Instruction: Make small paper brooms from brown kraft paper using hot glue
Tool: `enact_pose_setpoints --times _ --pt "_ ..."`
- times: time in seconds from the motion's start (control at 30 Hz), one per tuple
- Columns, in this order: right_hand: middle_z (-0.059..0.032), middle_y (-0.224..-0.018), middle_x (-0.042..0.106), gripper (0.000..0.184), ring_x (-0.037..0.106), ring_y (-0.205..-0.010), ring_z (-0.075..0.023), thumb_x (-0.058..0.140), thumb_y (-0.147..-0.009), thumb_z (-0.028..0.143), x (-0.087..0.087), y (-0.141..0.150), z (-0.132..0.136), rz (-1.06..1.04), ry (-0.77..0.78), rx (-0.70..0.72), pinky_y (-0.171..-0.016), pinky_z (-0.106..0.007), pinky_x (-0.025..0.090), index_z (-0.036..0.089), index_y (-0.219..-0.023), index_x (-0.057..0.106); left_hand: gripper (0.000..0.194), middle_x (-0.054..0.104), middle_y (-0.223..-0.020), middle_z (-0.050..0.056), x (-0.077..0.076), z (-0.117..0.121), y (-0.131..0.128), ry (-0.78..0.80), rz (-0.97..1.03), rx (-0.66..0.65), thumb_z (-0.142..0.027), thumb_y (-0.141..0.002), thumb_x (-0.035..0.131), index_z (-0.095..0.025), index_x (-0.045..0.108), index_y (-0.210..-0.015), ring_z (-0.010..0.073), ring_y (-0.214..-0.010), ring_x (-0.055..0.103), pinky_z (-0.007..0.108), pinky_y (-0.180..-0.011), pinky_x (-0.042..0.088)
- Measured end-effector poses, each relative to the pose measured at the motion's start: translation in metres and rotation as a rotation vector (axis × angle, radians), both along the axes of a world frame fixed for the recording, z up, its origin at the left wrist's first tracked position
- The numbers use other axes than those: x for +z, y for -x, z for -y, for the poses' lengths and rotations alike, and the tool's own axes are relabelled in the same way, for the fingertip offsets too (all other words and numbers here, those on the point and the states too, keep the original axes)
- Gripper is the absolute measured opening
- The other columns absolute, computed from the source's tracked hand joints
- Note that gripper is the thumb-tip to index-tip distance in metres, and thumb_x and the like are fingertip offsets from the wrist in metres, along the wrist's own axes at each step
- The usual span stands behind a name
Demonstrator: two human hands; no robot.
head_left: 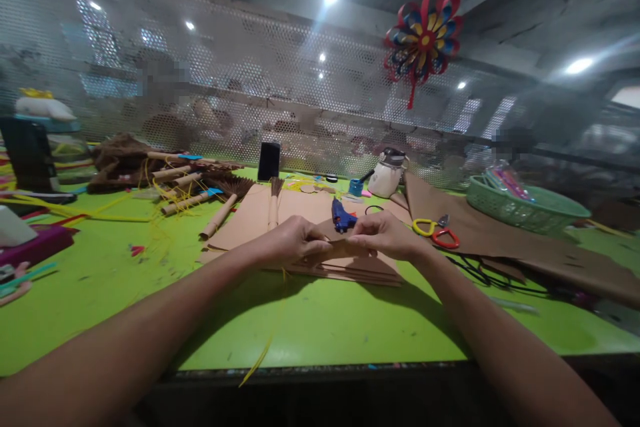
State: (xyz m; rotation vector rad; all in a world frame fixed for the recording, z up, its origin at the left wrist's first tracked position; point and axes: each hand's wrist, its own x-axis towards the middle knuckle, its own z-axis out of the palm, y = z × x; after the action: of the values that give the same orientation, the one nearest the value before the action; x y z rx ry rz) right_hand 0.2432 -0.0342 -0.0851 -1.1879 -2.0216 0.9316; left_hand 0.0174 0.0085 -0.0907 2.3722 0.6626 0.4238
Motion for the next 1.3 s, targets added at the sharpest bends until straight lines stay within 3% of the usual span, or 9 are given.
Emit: enact_pose_setpoints --times 0.17,0.43,0.6,0.73,0.97,1.03,1.13,1.23,1.3 --pt "0.0010 -0.049 0.055 0.033 0.051 -0.043 -0.0082 0.066 -0.071 0.044 0.002 -0.006 -0.002 -0.012 -0.006 -0.023 -0.043 -0.020 0.044 0.012 -0.067 0.061 0.032 0.063 -0.070 0.004 -0.006 -0.005 0.002 0.180 0.024 0.012 -0.042 -0.083 0.047 -0.013 0.062 -0.081 0.0100 -0.056 0.051 0.021 -0.052 0.035" --pt "-0.0003 -0.053 0.057 0.028 0.054 -0.046 -0.0095 0.066 -0.074 0.040 0.003 -0.015 -0.006 -0.212 0.026 0.032 -0.046 -0.022 0.046 0.011 -0.071 0.063 0.032 0.063 -0.063 0.003 0.003 -0.006 0.006 0.169 0.013 -0.034 -0.041 -0.084 0.048 -0.015 0.058 -0.070 0.0093 -0.053 0.049 0.022 -0.052 0.033" --pt "-0.0035 -0.074 0.064 0.028 0.058 -0.063 -0.0113 0.063 -0.076 0.042 0.002 -0.010 -0.005 -0.572 0.055 0.014 -0.059 -0.025 0.049 0.016 -0.085 0.067 0.029 0.061 -0.057 0.001 0.012 0.001 0.010 0.489 0.179 -0.095 -0.041 -0.082 0.054 -0.015 0.059 -0.072 0.0087 -0.051 0.048 0.022 -0.054 0.035" --pt "-0.0067 -0.089 0.066 0.044 0.061 -0.079 -0.0153 0.077 -0.063 0.032 0.002 0.003 0.007 -0.502 0.110 0.196 -0.071 -0.027 0.049 0.016 -0.102 0.066 0.027 0.061 -0.055 0.000 0.012 0.013 0.003 0.732 0.212 -0.206 -0.042 -0.081 0.057 -0.016 0.059 -0.073 0.0077 -0.045 0.046 0.022 -0.051 0.036" --pt "-0.0032 -0.077 0.062 0.010 0.057 -0.074 -0.0128 0.071 -0.070 0.021 0.007 0.023 0.023 -0.552 -0.021 0.314 -0.067 -0.027 0.047 0.015 -0.078 0.070 0.031 0.065 -0.067 0.003 0.003 0.023 -0.008 0.839 0.221 -0.454 -0.045 -0.079 0.058 -0.015 0.063 -0.073 0.0113 -0.056 0.055 0.027 -0.061 0.043" --pt "-0.0020 -0.073 0.061 0.009 0.056 -0.069 -0.0110 0.070 -0.072 0.022 0.008 0.023 0.022 -0.521 0.005 0.275 -0.065 -0.026 0.046 0.014 -0.075 0.068 0.028 0.066 -0.074 0.004 0.002 0.021 -0.008 0.788 0.198 -0.414 -0.042 -0.081 0.057 -0.016 0.065 -0.083 0.0125 -0.064 0.057 0.027 -0.065 0.044" --pt "0.0005 -0.066 0.059 0.014 0.053 -0.061 -0.0090 0.067 -0.074 0.027 0.006 0.018 0.015 -0.387 0.084 0.208 -0.060 -0.023 0.044 0.013 -0.073 0.063 0.024 0.066 -0.086 0.004 0.001 0.009 -0.006 0.688 0.227 -0.180 -0.035 -0.081 0.056 -0.018 0.065 -0.095 0.0135 -0.074 0.058 0.027 -0.071 0.043" --pt "0.0012 -0.065 0.057 0.016 0.049 -0.059 -0.0087 0.063 -0.076 0.028 0.000 0.011 0.006 -0.066 0.060 0.121 -0.057 -0.022 0.040 0.012 -0.073 0.062 0.023 0.065 -0.088 0.005 0.002 -0.004 -0.004 0.454 0.305 0.109 -0.033 -0.080 0.056 -0.016 0.065 -0.093 0.0140 -0.076 0.056 0.026 -0.069 0.043" --pt "0.0009 -0.065 0.057 0.017 0.048 -0.059 -0.0093 0.058 -0.078 0.027 -0.005 0.009 0.001 0.183 -0.037 0.067 -0.056 -0.022 0.037 0.012 -0.073 0.064 0.028 0.064 -0.083 0.005 -0.001 -0.009 -0.004 0.289 0.255 0.157 -0.036 -0.081 0.052 -0.014 0.066 -0.091 0.0145 -0.073 0.055 0.027 -0.067 0.042"
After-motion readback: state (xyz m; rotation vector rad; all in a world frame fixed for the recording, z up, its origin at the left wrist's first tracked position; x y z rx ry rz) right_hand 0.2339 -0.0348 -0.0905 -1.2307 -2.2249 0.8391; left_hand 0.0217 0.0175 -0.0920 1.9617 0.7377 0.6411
